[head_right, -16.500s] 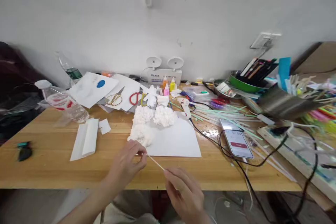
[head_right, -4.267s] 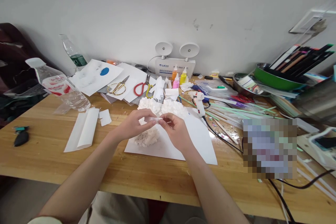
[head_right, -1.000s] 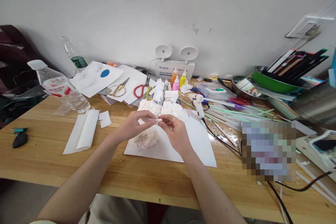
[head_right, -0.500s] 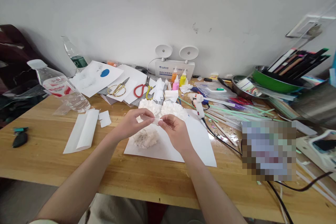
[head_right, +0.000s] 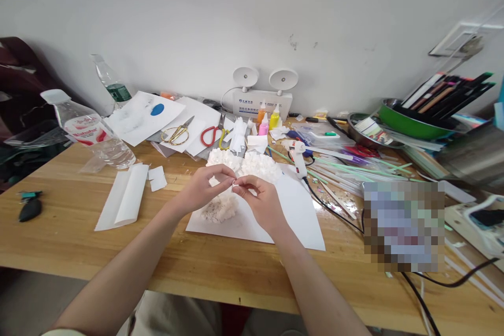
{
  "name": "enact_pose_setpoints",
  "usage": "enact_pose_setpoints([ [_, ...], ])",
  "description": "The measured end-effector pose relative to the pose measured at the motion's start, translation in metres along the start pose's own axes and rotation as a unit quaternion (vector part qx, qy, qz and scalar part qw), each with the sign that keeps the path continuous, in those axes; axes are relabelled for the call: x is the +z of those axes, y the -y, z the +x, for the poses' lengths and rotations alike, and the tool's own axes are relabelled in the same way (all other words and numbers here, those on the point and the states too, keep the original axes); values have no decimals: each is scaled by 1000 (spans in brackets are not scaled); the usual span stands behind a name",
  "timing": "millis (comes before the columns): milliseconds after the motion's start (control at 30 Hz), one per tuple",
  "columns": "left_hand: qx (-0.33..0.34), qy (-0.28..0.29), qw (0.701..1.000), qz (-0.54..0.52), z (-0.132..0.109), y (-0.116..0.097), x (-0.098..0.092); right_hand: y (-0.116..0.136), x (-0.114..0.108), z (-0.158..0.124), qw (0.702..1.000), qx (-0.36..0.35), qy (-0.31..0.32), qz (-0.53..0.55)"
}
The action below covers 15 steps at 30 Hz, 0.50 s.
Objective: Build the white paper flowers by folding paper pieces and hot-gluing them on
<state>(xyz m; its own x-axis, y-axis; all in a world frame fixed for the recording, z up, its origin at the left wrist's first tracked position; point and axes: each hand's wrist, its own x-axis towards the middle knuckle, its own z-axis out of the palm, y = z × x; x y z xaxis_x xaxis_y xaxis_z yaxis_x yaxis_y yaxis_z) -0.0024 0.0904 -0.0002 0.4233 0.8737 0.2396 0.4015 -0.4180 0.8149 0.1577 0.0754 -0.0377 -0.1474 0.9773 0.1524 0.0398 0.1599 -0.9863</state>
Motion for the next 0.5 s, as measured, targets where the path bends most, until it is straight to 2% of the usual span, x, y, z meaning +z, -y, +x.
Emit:
enact_pose_setpoints([
  [200,3,-4,1000,-19,0,-1,2,4,4,-1,999,-24,-46,-2],
  [400,23,-18,1000,-4,0,1,3,4,3,0,997,-47,-55,-18],
  [500,25,-6,1000,-2,1,1,3,4,3,-1,997,-41,-60,-30],
])
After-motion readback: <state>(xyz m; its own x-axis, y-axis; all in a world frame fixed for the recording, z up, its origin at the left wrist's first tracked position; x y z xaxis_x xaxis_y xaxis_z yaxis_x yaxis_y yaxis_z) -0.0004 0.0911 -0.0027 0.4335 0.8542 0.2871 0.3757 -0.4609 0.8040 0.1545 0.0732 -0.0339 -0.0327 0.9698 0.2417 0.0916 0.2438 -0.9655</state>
